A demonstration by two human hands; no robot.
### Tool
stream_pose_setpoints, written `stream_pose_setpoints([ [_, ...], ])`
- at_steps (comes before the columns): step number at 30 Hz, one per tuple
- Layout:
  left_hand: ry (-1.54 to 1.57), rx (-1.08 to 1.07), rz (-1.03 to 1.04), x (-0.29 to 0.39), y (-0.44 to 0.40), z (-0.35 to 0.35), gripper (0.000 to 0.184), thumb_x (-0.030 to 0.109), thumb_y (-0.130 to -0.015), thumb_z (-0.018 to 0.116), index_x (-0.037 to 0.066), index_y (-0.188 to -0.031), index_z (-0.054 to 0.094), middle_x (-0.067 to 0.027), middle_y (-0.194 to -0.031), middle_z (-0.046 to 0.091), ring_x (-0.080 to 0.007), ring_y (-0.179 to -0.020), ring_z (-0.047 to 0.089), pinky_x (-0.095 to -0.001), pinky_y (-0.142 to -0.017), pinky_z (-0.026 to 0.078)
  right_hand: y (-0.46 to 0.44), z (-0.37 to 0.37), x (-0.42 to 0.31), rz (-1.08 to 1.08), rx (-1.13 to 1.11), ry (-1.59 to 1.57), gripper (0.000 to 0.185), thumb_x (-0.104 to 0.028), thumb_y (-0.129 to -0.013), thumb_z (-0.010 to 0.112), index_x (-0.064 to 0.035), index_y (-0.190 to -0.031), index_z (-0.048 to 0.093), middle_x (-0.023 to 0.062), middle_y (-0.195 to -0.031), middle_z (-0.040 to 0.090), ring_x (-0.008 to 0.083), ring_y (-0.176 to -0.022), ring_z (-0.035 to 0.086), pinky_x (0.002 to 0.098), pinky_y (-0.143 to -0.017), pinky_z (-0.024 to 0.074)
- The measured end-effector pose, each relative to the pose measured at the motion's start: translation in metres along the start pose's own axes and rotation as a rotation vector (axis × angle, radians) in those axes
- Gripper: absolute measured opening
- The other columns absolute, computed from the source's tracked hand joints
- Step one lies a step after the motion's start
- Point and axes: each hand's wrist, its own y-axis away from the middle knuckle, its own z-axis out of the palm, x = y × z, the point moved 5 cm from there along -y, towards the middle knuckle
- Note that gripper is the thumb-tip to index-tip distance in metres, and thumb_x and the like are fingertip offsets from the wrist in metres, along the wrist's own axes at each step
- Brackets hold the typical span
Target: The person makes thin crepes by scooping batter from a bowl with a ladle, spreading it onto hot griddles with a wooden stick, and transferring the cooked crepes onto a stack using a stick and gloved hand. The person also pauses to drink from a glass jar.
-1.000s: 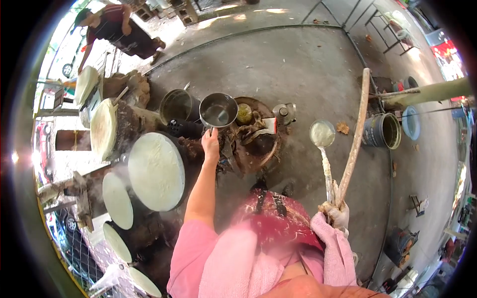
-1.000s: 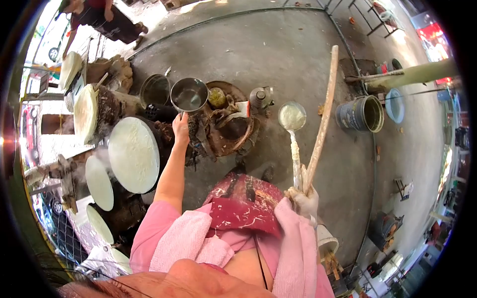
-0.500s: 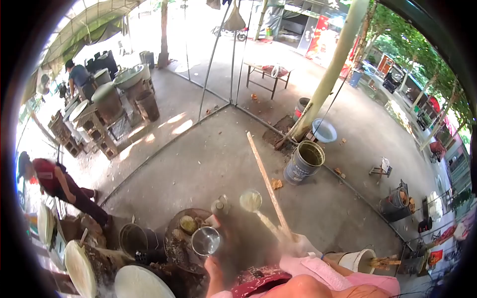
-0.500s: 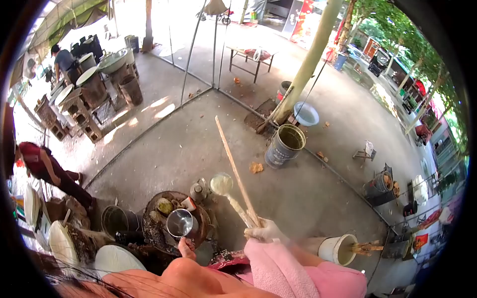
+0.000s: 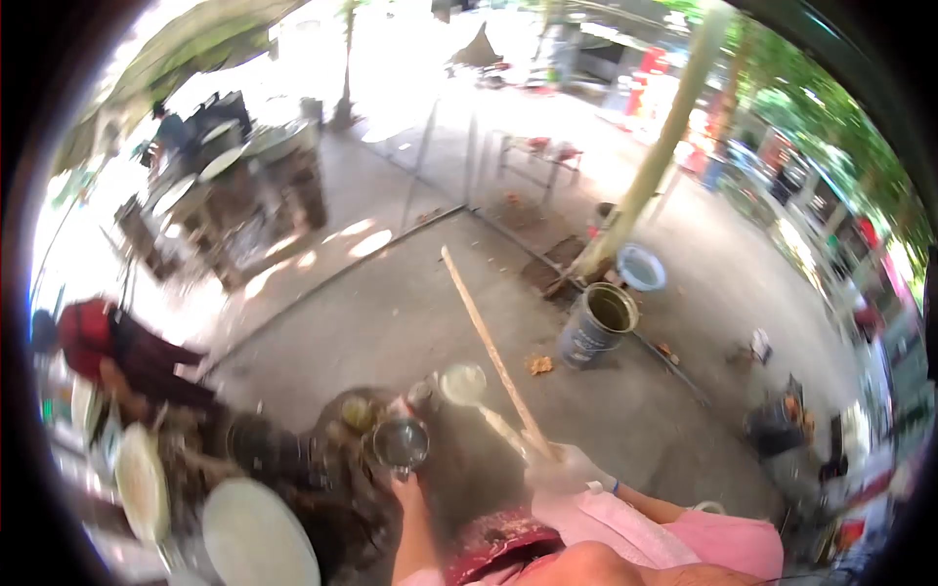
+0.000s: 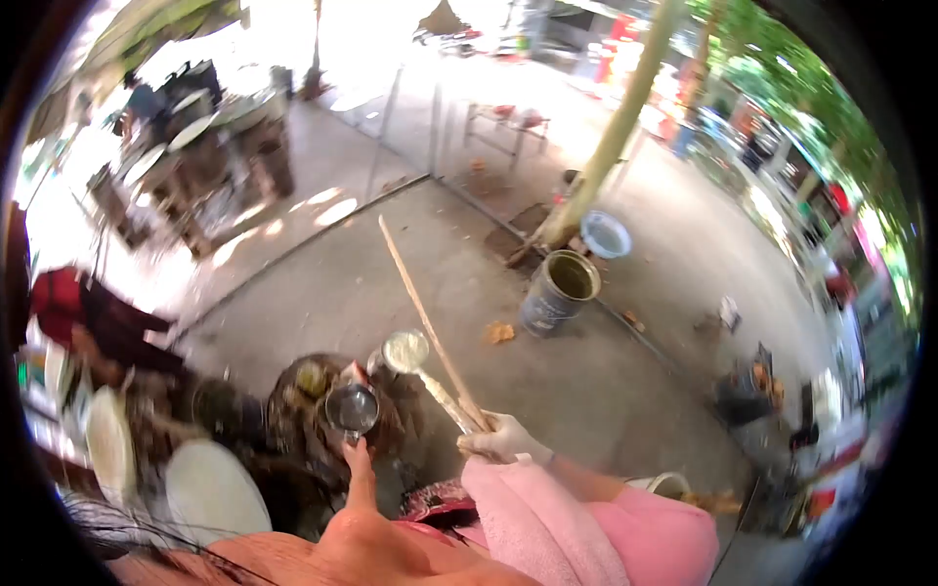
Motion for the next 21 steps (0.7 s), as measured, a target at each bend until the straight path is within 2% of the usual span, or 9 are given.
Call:
stream_pose_setpoints([
  [1, -0.546, -0.012, 0.456, 0.025, 0.003, -0.007, 0.036, 0.006, -0.085, 0.061, -0.003, -0.119, 0.054, -0.0113, -0.105, 0.063, -0.0182, -0.091, 0.061, -0.0339, -0.078, 0.054, -0.003, -0.004, 0.003, 0.017, -0.041, 0.033, 0.057, -0.004, -0.08, 0.073, 0.0017, -0.132, 0.05, 0.0052, -0.092, 0.062, 0.012, -0.081, 0.061, 0.0246, -0.072, 0.0492],
  [2, -0.355, 0.009, 0.239, 0.048, 0.034, -0.005, 0.048, 0.004, -0.084, 0.061, -0.004, -0.13, 0.049, -0.0143, -0.112, 0.064, -0.0198, -0.096, 0.062, -0.0346, -0.086, 0.052, -0.007, -0.002, 0.008, 0.069, -0.118, 0.083, 0.053, -0.004, -0.08, 0.073, 0.0021, -0.128, 0.052, 0.0048, -0.089, 0.062, 0.0118, -0.078, 0.061, 0.0247, -0.071, 0.0494],
  [3, -0.331, 0.08, 0.188, 0.067, 0.064, -0.006, 0.041, 0.005, -0.085, 0.059, -0.003, -0.125, 0.053, -0.0119, -0.109, 0.065, -0.0204, -0.092, 0.064, -0.0337, -0.082, 0.051, -0.001, 0.011, -0.002, 0.048, -0.128, 0.105, 0.041, -0.003, -0.079, 0.072, 0.0019, -0.117, 0.057, 0.0045, -0.081, 0.063, 0.0111, -0.071, 0.06, 0.0246, -0.065, 0.049],
  [4, -0.33, -0.076, 0.12, 0.083, 0.088, -0.006, 0.023, 0.023, -0.085, 0.062, 0.002, -0.094, 0.065, -0.0101, -0.094, 0.068, -0.0222, -0.081, 0.063, -0.038, -0.073, 0.05, 0.001, 0.018, -0.005, 0.067, -0.181, 0.255, 0.04, -0.002, -0.079, 0.07, 0.0021, -0.117, 0.056, 0.0063, -0.082, 0.063, 0.0101, -0.067, 0.059, 0.0233, -0.06, 0.0469],
  [7, 0.136, -0.196, -0.239, 0.086, 0.171, 0.003, 0.036, 0.044, -0.095, 0.053, 0.012, -0.11, 0.059, -0.0067, -0.106, 0.065, -0.0182, -0.093, 0.062, -0.0357, -0.076, 0.046, -0.012, 0.042, 0.018, 0.165, -0.381, 0.429, 0.042, 0.0, -0.079, 0.067, 0.0034, -0.119, 0.054, 0.0075, -0.081, 0.064, 0.0099, -0.064, 0.057, 0.022, -0.056, 0.0444],
  [13, 0.595, -0.142, -0.132, 0.168, 0.276, -0.017, 0.035, 0.033, -0.101, 0.047, 0.005, -0.12, 0.054, -0.0126, -0.116, 0.062, -0.0223, -0.109, 0.06, -0.0396, -0.09, 0.049, 0.032, 0.146, 0.067, 0.318, -0.849, 0.529, 0.043, 0.002, -0.079, 0.067, 0.0037, -0.12, 0.056, 0.0045, -0.088, 0.062, 0.0098, -0.075, 0.058, 0.0247, -0.069, 0.0472],
  [17, 0.919, 0.174, 0.126, 0.166, 0.293, -0.111, 0.028, 0.019, -0.101, 0.046, -0.002, -0.119, 0.051, -0.0198, -0.116, 0.061, -0.0298, -0.111, 0.059, -0.044, -0.097, 0.049, 0.076, 0.226, 0.116, 0.391, -1.106, 0.614, 0.039, -0.004, -0.079, 0.07, 0.0029, -0.116, 0.059, -0.0005, -0.093, 0.06, 0.0063, -0.081, 0.054, 0.0221, -0.072, 0.0446],
  [20, 0.892, 0.325, 0.264, 0.198, 0.334, -0.192, 0.025, 0.015, -0.1, 0.046, -0.003, -0.116, 0.051, -0.0199, -0.117, 0.061, -0.0303, -0.11, 0.06, -0.0439, -0.095, 0.05, 0.107, 0.283, 0.174, 0.388, -1.304, 0.758, 0.038, -0.007, -0.081, 0.07, 0.0014, -0.116, 0.059, -0.0007, -0.093, 0.06, 0.0059, -0.081, 0.053, 0.0225, -0.072, 0.0445],
  [21, 0.963, 0.359, 0.322, 0.208, 0.35, -0.22, 0.025, 0.014, -0.099, 0.045, -0.004, -0.116, 0.051, -0.0204, -0.118, 0.061, -0.0301, -0.108, 0.061, -0.0426, -0.093, 0.051, 0.125, 0.303, 0.192, 0.457, -1.35, 0.767, 0.045, -0.007, -0.082, 0.07, 0.0016, -0.124, 0.057, -0.0009, -0.094, 0.06, 0.0061, -0.083, 0.053, 0.0229, -0.075, 0.0452],
])
